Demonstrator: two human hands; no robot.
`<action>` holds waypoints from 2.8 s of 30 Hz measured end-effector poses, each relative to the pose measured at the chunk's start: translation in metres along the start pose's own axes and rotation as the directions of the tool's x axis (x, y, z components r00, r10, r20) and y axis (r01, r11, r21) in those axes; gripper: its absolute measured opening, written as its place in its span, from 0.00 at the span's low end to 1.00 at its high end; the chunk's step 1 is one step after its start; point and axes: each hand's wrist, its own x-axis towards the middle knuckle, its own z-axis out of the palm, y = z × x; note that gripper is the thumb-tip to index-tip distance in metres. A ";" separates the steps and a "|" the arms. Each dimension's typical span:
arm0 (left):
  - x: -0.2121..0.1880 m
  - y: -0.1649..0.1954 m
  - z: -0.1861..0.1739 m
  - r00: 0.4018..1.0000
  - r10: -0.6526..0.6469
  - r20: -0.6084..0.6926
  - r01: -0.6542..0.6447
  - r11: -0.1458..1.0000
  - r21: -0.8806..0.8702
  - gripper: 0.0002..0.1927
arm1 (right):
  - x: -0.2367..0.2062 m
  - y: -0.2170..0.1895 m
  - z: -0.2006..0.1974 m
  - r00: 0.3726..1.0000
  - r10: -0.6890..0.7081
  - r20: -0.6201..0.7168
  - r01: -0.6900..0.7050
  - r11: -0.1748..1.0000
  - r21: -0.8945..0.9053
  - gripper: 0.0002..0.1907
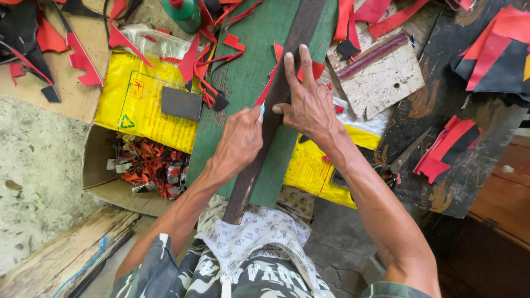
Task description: The person trims the edges of small red rubber pieces with a small knife over a green board, holding each piece steady with the other hand. Trimmed pieces are set aside among piles of cut red and black rubber scraps on the workbench.
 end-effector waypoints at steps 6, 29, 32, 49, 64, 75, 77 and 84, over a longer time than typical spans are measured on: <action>-0.030 0.005 -0.011 0.985 -0.151 0.077 0.152 0.988 -0.003 0.07 | -0.005 -0.004 -0.001 0.999 -0.014 -0.030 0.012 0.998 -0.063 0.61; 0.015 -0.029 0.023 0.986 -0.141 -0.091 0.159 0.957 0.242 0.14 | -0.037 -0.002 0.037 0.811 0.213 -0.545 0.028 0.916 0.400 0.52; 0.010 -0.033 0.008 0.992 -0.097 -0.081 0.110 0.980 0.167 0.10 | -0.045 0.000 0.044 0.784 0.392 -0.481 -0.080 0.833 0.548 0.45; -0.145 -0.027 -0.069 0.791 -0.569 0.227 0.565 0.820 0.087 0.16 | -0.049 0.039 0.059 0.837 0.481 -0.262 -0.103 0.607 0.788 0.22; -0.156 -0.074 -0.076 0.555 -0.783 0.281 0.820 0.571 -0.027 0.17 | -0.096 0.098 0.000 0.728 0.586 -0.356 0.049 0.473 0.879 0.12; -0.160 -0.135 -0.055 0.622 -0.751 0.221 0.759 0.648 0.064 0.15 | -0.133 0.283 -0.122 0.374 0.702 -0.606 0.043 0.639 0.768 0.10; -0.164 -0.136 -0.054 0.608 -0.753 0.251 0.785 0.618 -0.046 0.14 | -0.132 0.283 -0.119 0.265 0.223 -0.938 -0.319 0.938 0.133 0.15; -0.150 -0.114 -0.053 0.588 -0.773 0.238 0.794 0.607 0.009 0.18 | -0.057 0.179 -0.076 0.609 0.273 -0.745 -0.113 0.959 0.259 0.08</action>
